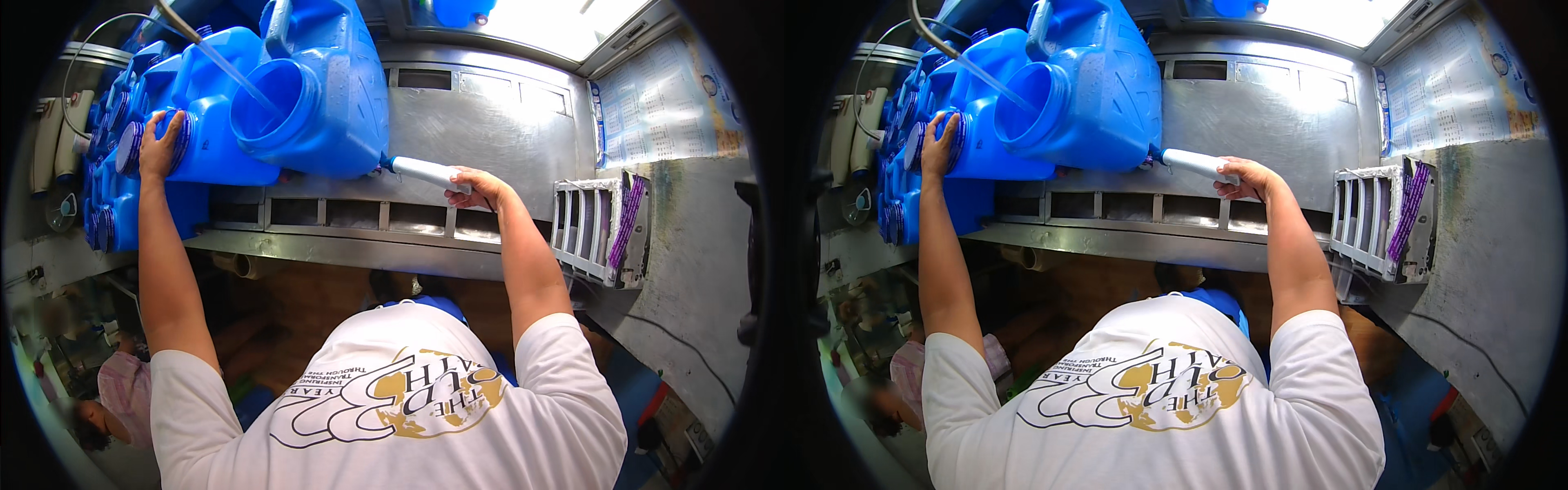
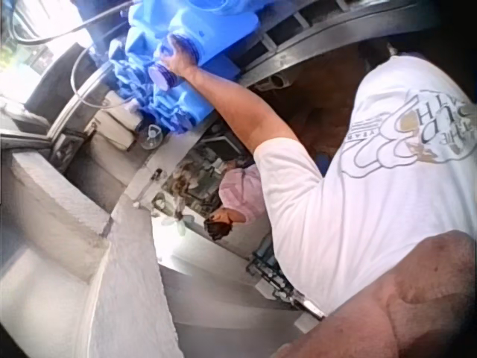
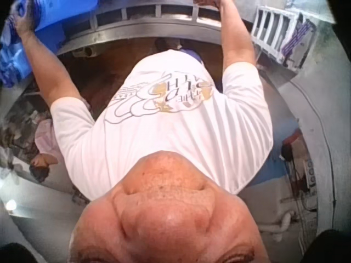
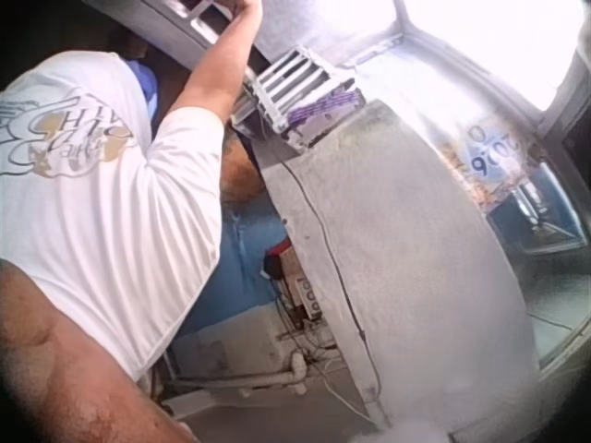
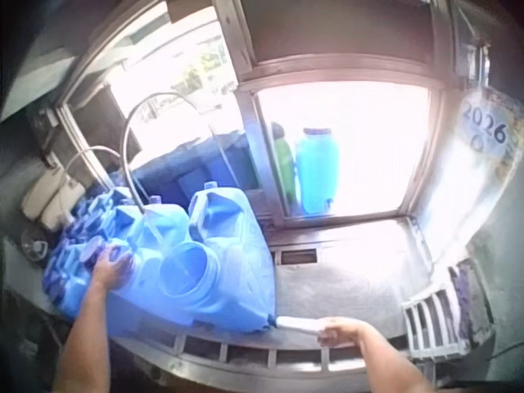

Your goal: The person fills several blue plastic water containers from a dispenser tap, seals each with a cap, and applies a purple seal strip using a handheld sealing tool. The containers are arranged on a metal counter inside a small service booth.

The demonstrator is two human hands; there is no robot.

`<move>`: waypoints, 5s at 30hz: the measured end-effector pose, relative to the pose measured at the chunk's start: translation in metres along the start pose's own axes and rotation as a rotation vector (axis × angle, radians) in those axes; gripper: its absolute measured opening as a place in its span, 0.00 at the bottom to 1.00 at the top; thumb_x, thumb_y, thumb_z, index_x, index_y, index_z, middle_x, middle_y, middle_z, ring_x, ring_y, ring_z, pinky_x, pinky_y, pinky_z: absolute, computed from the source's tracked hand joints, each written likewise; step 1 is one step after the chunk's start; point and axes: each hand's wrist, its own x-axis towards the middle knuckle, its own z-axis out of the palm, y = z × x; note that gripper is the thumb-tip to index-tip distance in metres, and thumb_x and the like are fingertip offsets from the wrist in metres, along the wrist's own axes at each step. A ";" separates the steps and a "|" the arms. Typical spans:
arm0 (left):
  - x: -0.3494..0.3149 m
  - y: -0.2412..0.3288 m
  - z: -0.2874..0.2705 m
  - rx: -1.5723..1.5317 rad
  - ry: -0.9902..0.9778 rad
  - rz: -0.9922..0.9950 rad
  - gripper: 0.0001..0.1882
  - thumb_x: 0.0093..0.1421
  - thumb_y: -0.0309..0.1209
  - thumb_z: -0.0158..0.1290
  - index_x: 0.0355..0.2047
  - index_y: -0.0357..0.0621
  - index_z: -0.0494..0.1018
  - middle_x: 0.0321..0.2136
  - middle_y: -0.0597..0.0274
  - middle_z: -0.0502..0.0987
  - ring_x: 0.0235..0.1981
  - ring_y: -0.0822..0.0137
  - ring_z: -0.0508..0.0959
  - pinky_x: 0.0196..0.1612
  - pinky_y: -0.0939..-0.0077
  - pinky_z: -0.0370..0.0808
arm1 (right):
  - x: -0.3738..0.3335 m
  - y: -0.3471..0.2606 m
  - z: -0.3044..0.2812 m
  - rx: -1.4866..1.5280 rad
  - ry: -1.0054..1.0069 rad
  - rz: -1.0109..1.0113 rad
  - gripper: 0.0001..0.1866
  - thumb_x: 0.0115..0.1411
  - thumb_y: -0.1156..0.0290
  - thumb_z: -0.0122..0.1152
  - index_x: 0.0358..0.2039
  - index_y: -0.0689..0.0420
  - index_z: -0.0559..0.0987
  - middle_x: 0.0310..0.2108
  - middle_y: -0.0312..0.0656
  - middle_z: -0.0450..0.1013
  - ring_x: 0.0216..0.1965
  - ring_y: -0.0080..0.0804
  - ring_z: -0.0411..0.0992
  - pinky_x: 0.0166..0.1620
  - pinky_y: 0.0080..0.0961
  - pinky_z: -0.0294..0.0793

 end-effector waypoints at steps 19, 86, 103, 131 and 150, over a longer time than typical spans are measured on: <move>-0.001 -0.005 0.002 -0.012 0.023 0.056 0.45 0.53 0.69 0.54 0.59 0.46 0.70 0.55 0.46 0.73 0.59 0.50 0.71 0.62 0.63 0.63 | 0.007 0.028 -0.021 0.197 -0.115 0.044 0.34 0.54 0.56 0.68 0.59 0.51 0.69 0.39 0.45 0.75 0.37 0.33 0.77 0.47 0.35 0.77; -0.004 0.005 0.011 0.120 0.090 0.096 0.40 0.61 0.65 0.45 0.61 0.47 0.68 0.59 0.51 0.70 0.61 0.49 0.68 0.63 0.59 0.63 | -0.251 0.028 -0.092 -1.109 1.919 -0.371 0.14 0.45 0.57 0.74 0.32 0.45 0.86 0.46 0.39 0.74 0.56 0.40 0.67 0.58 0.46 0.62; -0.005 0.006 0.011 0.030 0.095 0.069 0.40 0.60 0.64 0.48 0.60 0.44 0.69 0.60 0.50 0.70 0.62 0.49 0.68 0.64 0.60 0.61 | -0.253 0.017 -0.075 -0.848 1.772 -0.692 0.08 0.53 0.67 0.71 0.34 0.52 0.83 0.35 0.35 0.78 0.34 0.33 0.77 0.42 0.36 0.77; -0.041 0.068 -0.035 0.134 -0.131 -0.095 0.55 0.40 0.71 0.60 0.66 0.60 0.63 0.66 0.56 0.60 0.68 0.51 0.58 0.67 0.53 0.56 | -0.164 -0.227 0.112 -0.278 0.429 -1.186 0.07 0.62 0.74 0.62 0.40 0.59 0.76 0.30 0.41 0.77 0.30 0.27 0.76 0.39 0.25 0.79; -0.049 0.062 -0.047 0.037 -0.161 -0.100 0.51 0.42 0.62 0.62 0.66 0.62 0.63 0.66 0.53 0.59 0.67 0.46 0.58 0.66 0.49 0.58 | -0.120 0.250 0.022 -0.191 0.711 0.122 0.11 0.53 0.73 0.72 0.33 0.53 0.77 0.26 0.37 0.77 0.24 0.26 0.75 0.25 0.33 0.79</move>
